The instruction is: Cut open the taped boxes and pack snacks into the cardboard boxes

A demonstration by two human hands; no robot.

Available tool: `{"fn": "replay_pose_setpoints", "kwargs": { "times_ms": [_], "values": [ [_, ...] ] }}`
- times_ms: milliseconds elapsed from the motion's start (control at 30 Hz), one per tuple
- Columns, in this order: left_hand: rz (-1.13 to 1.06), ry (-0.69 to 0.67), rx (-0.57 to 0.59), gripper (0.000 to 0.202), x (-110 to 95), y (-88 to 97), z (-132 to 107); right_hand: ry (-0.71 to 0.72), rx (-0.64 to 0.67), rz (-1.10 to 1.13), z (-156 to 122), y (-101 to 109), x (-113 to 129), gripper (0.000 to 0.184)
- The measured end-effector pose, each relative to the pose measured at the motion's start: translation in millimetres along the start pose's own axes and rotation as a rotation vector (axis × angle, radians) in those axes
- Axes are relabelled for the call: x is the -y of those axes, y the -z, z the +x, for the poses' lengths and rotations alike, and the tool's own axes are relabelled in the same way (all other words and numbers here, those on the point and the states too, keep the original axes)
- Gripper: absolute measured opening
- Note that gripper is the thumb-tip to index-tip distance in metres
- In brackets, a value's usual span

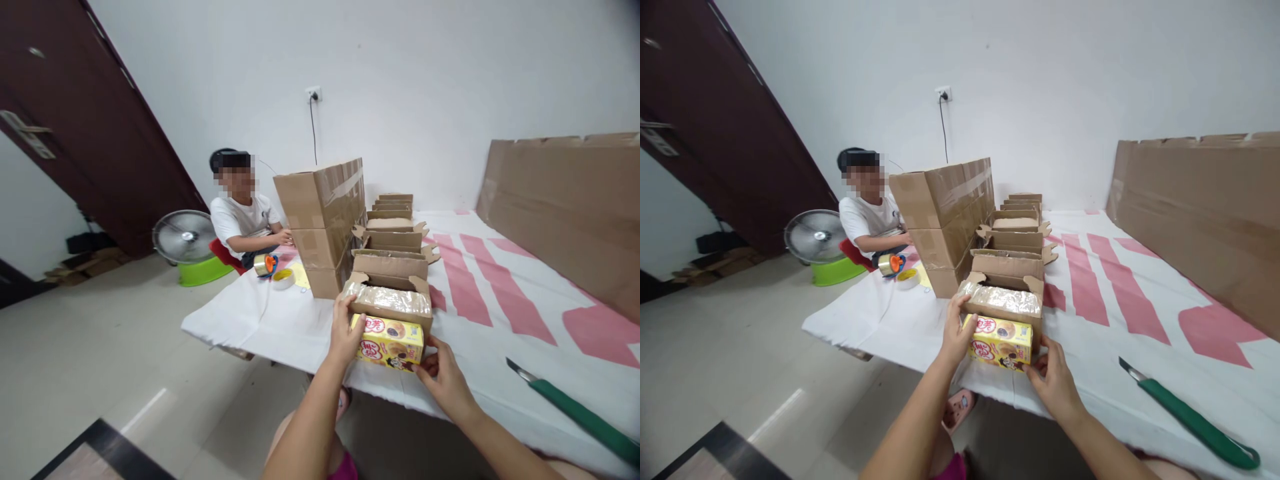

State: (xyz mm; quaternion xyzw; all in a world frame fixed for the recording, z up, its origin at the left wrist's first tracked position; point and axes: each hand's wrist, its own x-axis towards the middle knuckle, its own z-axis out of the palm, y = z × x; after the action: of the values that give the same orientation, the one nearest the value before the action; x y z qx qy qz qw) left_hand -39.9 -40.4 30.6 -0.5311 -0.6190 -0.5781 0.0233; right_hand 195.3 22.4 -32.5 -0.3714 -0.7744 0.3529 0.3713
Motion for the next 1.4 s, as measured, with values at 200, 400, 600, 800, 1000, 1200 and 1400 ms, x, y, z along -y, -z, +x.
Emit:
{"fn": "replay_pose_setpoints", "kwargs": {
  "times_ms": [200, 400, 600, 800, 1000, 1200, 1400],
  "values": [
    [-0.025, 0.068, -0.007, 0.05, -1.5, -0.4, -2.7, -0.013, 0.009, 0.007, 0.5, -0.2, -0.1, 0.055],
    [-0.056, 0.135, -0.024, 0.061, -1.7, -1.9, -5.5, -0.004, -0.015, 0.009, 0.5, 0.0, -0.1, 0.056],
    [-0.043, 0.072, -0.027, 0.055, 0.5, -0.8, -2.4, -0.01, -0.015, 0.011, -0.2, 0.3, 0.9, 0.055],
    [-0.082, 0.148, -0.051, 0.061, -1.2, -3.8, -5.8, -0.004, -0.003, 0.021, -0.6, 1.9, 5.1, 0.054],
    [-0.113, 0.339, -0.149, 0.065, -0.1, -12.5, -9.6, -0.048, 0.011, 0.113, -0.6, 2.9, 9.4, 0.052],
    [-0.105, 0.384, -0.129, 0.058, 0.0, -12.5, -7.8, -0.047, -0.004, 0.163, 0.0, 3.1, 9.4, 0.051],
    [-0.261, 0.261, -0.067, 0.065, 0.0, -12.4, -9.8, -0.113, 0.009, 0.172, 9.4, 7.9, 8.8, 0.053]
  ]
}}
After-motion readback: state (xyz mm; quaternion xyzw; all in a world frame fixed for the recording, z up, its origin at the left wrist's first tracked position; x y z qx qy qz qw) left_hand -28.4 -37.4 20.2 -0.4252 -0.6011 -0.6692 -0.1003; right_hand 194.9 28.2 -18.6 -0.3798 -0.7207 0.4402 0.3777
